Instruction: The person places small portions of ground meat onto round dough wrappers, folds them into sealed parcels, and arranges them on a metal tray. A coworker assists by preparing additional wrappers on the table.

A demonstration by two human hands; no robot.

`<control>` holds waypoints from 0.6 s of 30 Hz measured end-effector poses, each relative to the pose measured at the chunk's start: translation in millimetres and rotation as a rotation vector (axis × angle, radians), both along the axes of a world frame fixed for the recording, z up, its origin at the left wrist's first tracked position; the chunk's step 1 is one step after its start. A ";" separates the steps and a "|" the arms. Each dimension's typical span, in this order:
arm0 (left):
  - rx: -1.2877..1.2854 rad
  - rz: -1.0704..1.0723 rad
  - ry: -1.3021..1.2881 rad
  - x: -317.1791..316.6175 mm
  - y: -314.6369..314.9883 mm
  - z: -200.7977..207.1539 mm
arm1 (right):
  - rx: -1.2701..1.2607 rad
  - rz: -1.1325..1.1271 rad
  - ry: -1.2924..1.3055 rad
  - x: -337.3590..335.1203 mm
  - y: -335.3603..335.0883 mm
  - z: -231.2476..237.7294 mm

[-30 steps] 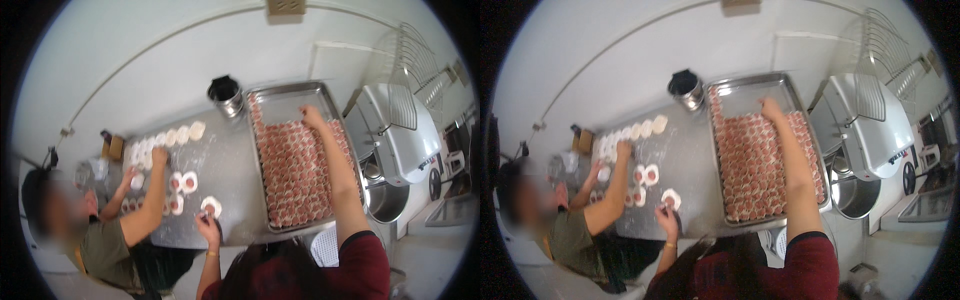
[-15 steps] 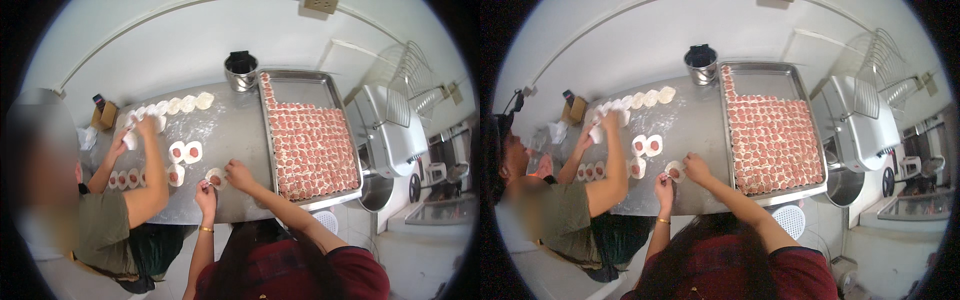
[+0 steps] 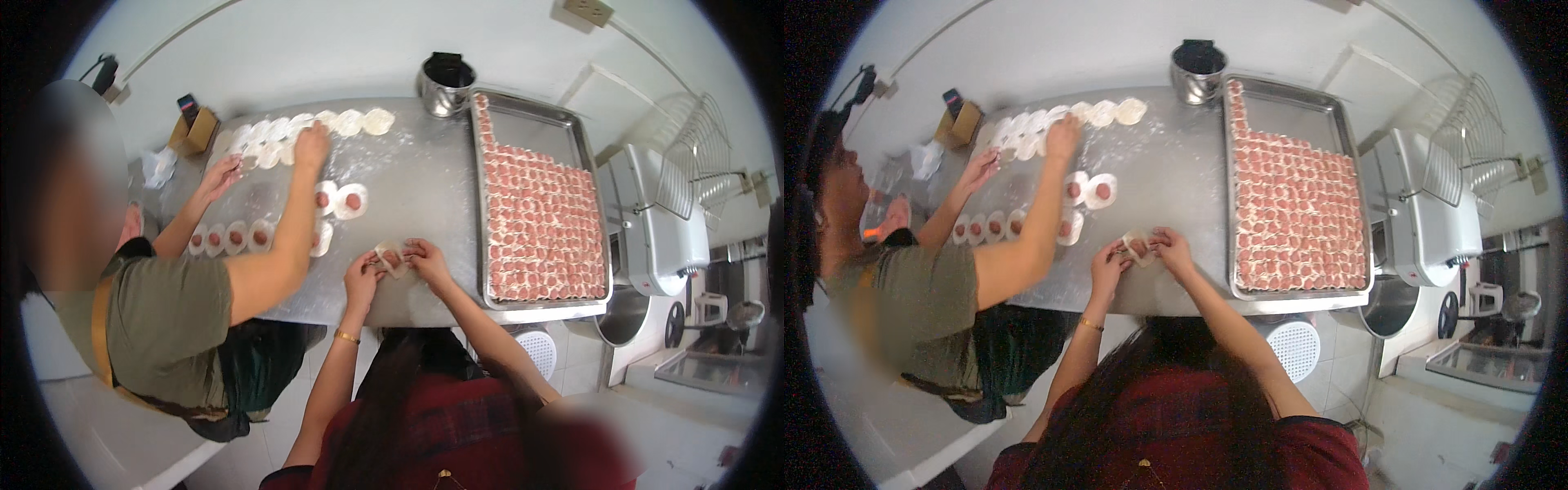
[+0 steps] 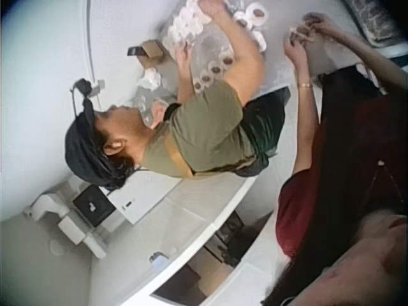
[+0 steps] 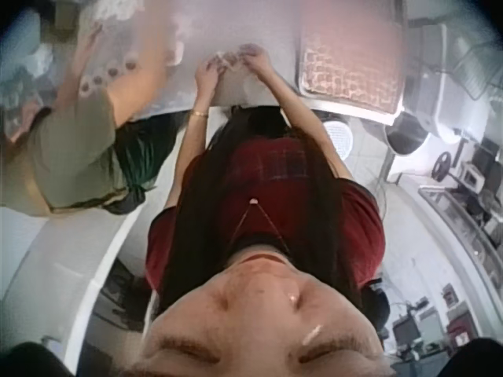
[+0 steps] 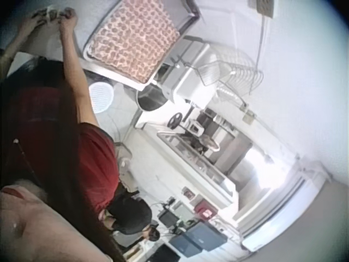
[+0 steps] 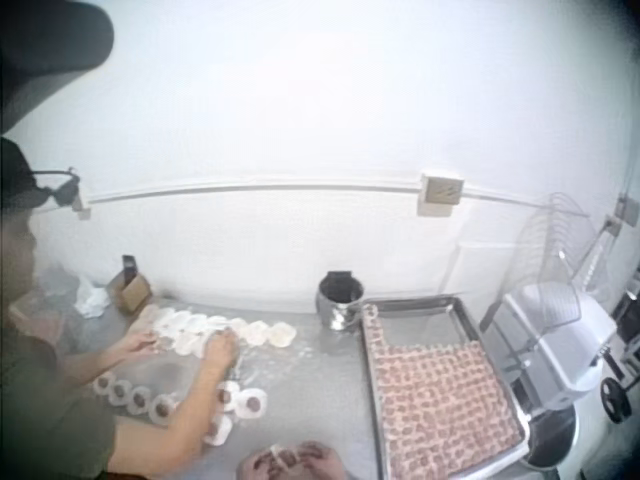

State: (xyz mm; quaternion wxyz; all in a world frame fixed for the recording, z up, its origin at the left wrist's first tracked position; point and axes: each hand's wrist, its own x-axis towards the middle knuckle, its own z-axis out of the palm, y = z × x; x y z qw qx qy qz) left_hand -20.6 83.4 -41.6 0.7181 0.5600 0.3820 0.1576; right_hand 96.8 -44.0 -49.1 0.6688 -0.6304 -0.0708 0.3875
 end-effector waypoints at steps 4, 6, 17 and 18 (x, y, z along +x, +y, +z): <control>0.159 -0.105 0.112 -5.5 -7.3 29.7 | -0.175 0.149 -0.254 -7.4 0.2 0.6; 0.420 -0.155 0.118 -6.8 -9.5 25.8 | -0.114 0.124 -0.318 -9.6 0.2 -2.1; 0.154 -0.047 -0.091 -2.3 -13.1 0.7 | 0.120 -0.044 0.026 -10.4 -9.5 9.4; 0.062 -0.015 -0.131 -0.6 -15.9 1.8 | 0.192 -0.078 0.057 -13.3 -8.3 18.1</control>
